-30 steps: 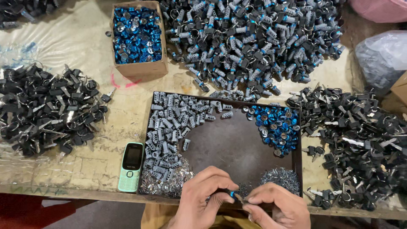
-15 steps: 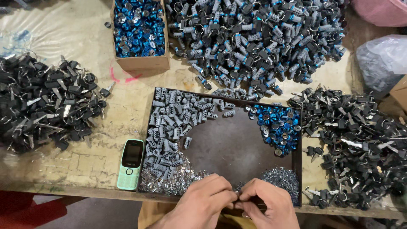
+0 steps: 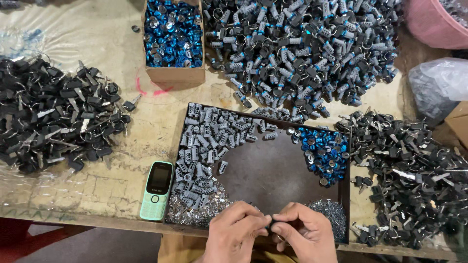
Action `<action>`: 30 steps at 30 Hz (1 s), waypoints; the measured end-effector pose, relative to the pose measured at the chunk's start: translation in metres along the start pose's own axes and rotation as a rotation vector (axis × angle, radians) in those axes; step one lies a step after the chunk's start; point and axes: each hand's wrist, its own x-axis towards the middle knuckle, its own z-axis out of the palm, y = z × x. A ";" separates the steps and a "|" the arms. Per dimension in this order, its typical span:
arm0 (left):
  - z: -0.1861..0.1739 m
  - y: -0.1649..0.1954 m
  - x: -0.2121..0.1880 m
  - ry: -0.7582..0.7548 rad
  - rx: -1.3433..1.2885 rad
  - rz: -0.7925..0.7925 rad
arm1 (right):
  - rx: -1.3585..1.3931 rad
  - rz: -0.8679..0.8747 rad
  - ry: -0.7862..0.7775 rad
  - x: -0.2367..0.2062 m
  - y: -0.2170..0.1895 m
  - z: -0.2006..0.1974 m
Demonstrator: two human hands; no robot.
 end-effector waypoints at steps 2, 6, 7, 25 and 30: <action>-0.003 -0.001 -0.001 0.002 -0.031 -0.006 | -0.019 0.064 -0.020 0.003 -0.003 0.003; -0.016 -0.003 0.002 -0.022 -0.032 -0.037 | -0.091 0.114 -0.090 0.018 -0.022 0.007; -0.019 -0.003 0.002 0.022 0.019 -0.029 | -0.135 0.103 -0.112 0.024 -0.030 0.009; -0.066 -0.019 -0.016 0.467 0.160 -0.059 | -1.296 -0.754 -0.159 0.052 -0.058 0.083; -0.066 -0.018 -0.013 0.456 0.162 -0.050 | -1.195 -0.766 -0.063 0.050 -0.061 0.071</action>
